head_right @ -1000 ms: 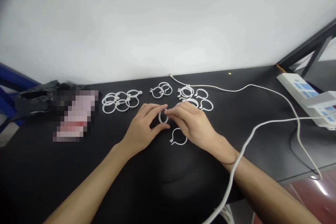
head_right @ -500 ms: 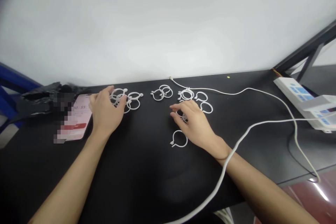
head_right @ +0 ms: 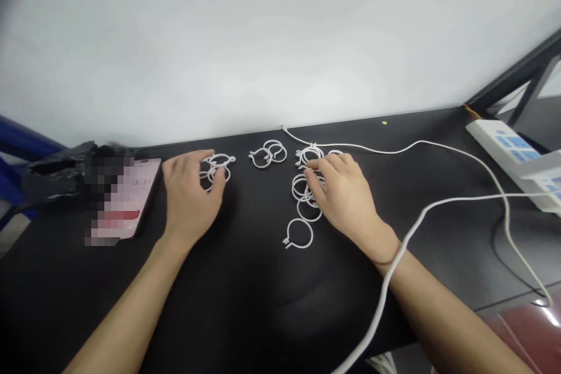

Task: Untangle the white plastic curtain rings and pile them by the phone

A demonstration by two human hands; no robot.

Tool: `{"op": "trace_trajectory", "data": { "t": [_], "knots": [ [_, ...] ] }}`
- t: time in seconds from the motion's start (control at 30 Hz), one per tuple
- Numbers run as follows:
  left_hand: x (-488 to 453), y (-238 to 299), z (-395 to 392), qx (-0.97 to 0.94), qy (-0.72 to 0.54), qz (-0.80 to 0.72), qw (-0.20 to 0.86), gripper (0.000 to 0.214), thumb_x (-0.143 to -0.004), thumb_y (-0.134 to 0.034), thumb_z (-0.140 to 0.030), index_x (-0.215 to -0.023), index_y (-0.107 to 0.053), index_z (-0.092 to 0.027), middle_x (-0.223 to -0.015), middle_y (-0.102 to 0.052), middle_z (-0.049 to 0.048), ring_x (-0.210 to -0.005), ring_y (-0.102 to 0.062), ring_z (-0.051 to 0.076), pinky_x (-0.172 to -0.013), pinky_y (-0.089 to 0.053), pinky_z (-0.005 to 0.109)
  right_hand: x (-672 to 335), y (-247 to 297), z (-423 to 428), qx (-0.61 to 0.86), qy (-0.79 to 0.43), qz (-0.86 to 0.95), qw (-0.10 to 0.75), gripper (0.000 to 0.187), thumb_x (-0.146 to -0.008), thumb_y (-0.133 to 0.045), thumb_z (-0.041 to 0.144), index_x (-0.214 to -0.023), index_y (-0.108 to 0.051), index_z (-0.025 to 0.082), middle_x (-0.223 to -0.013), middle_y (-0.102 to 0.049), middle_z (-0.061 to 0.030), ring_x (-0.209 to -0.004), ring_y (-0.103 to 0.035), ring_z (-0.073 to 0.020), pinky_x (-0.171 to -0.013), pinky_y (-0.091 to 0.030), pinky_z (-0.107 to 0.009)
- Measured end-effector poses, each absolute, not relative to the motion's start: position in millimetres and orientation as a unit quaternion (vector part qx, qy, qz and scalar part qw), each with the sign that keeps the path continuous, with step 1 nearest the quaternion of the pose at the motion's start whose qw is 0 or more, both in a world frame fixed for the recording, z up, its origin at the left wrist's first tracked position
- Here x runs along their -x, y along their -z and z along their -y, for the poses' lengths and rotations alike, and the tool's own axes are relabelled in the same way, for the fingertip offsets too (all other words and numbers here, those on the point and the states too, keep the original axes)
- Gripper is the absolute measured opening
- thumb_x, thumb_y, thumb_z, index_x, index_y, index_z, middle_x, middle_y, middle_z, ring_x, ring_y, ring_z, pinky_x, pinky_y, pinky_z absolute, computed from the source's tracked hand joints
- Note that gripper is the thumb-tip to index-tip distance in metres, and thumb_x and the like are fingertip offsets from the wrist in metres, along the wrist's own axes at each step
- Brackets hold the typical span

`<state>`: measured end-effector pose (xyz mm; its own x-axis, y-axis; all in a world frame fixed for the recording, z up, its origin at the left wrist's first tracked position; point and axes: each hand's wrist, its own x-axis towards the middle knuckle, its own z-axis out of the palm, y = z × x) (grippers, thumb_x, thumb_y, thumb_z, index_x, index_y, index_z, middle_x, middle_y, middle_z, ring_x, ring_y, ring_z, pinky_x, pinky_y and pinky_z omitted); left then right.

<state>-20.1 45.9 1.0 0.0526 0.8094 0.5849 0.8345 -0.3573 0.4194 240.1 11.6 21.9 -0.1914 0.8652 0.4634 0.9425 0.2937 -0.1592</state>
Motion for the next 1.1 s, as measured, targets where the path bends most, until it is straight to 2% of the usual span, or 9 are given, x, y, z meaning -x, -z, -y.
{"op": "trace_trajectory", "data": {
  "t": [0.13,0.27,0.37,0.47,0.57,0.77,0.93,1.1],
  "knots": [
    [-1.3,0.1,-30.8,0.794,0.379,0.476,-0.020,0.019,-0.092,-0.054,-0.019,-0.111,-0.059,-0.018,-0.107,-0.066,0.0081,-0.108,-0.053,0.027,-0.099,-0.046,0.047,-242.6,-23.9,-9.7,0.616,0.101,0.762,0.173,0.022,-0.094,-0.052,0.032,-0.094,-0.068,0.017,-0.084,-0.068,-0.0081,-0.079,-0.053,-0.0247,-0.074,-0.044,-0.040],
    [-14.8,2.2,-19.3,0.840,0.346,0.407,-0.091,0.013,-0.093,-0.053,-0.016,-0.101,-0.063,-0.017,-0.097,-0.069,0.0057,-0.100,-0.055,0.023,-0.094,-0.050,0.041,-237.2,-25.7,-4.1,0.609,0.095,0.774,0.143,0.025,-0.089,-0.058,0.039,-0.096,-0.067,0.017,-0.088,-0.066,-0.0084,-0.083,-0.056,-0.0262,-0.075,-0.043,-0.041],
    [-19.1,2.4,-14.4,0.861,0.326,0.373,-0.118,0.014,-0.093,-0.053,-0.016,-0.100,-0.065,-0.018,-0.096,-0.070,0.0050,-0.100,-0.055,0.023,-0.090,-0.051,0.041,-233.1,-25.6,-0.6,0.600,0.083,0.784,0.134,0.030,-0.086,-0.062,0.041,-0.103,-0.065,0.017,-0.093,-0.066,-0.0094,-0.086,-0.057,-0.0274,-0.077,-0.043,-0.042],
    [-19.9,1.8,-12.7,0.868,0.311,0.365,-0.127,0.015,-0.093,-0.052,-0.017,-0.100,-0.065,-0.018,-0.094,-0.070,0.0050,-0.098,-0.056,0.024,-0.088,-0.051,0.043,-232.5,-23.1,-0.3,0.584,0.070,0.798,0.130,0.028,-0.088,-0.062,0.035,-0.107,-0.064,0.016,-0.096,-0.065,-0.0095,-0.087,-0.058,-0.0266,-0.078,-0.044,-0.041],
    [-19.3,1.4,-12.6,0.871,0.299,0.368,-0.131,0.015,-0.093,-0.052,-0.017,-0.100,-0.066,-0.018,-0.094,-0.070,0.0051,-0.096,-0.056,0.025,-0.086,-0.051,0.044,-234.0,-19.8,-2.0,0.558,0.050,0.816,0.142,0.022,-0.092,-0.057,0.028,-0.108,-0.064,0.015,-0.096,-0.065,-0.0090,-0.085,-0.058,-0.0239,-0.079,-0.046,-0.039],
    [-18.2,0.8,-11.5,0.870,0.294,0.369,-0.140,0.014,-0.093,-0.053,-0.017,-0.100,-0.065,-0.017,-0.094,-0.070,0.0043,-0.096,-0.056,0.023,-0.087,-0.051,0.043,-233.1,-17.9,-3.1,0.535,0.040,0.827,0.169,0.018,-0.095,-0.055,0.026,-0.107,-0.064,0.015,-0.091,-0.065,-0.0073,-0.081,-0.057,-0.0217,-0.075,-0.046,-0.037],
    [-19.9,-0.9,-10.0,0.856,0.315,0.379,-0.155,0.016,-0.094,-0.055,-0.021,-0.107,-0.063,-0.015,-0.099,-0.070,0.0058,-0.098,-0.056,0.023,-0.088,-0.051,0.042,-228.2,-23.2,-1.3,0.504,0.039,0.832,0.231,0.017,-0.095,-0.056,0.023,-0.108,-0.064,0.015,-0.087,-0.066,-0.0067,-0.079,-0.055,-0.0208,-0.075,-0.046,-0.037],
    [-19.4,-0.7,-9.2,0.850,0.338,0.369,-0.164,0.020,-0.095,-0.056,-0.026,-0.109,-0.063,-0.014,-0.095,-0.069,0.0061,-0.094,-0.057,0.022,-0.084,-0.051,0.040,-222.6,-22.9,3.5,0.453,-0.024,0.848,0.276,0.016,-0.095,-0.058,0.023,-0.109,-0.062,0.016,-0.091,-0.066,-0.0060,-0.081,-0.057,-0.0178,-0.074,-0.048,-0.033]
  ]
}}
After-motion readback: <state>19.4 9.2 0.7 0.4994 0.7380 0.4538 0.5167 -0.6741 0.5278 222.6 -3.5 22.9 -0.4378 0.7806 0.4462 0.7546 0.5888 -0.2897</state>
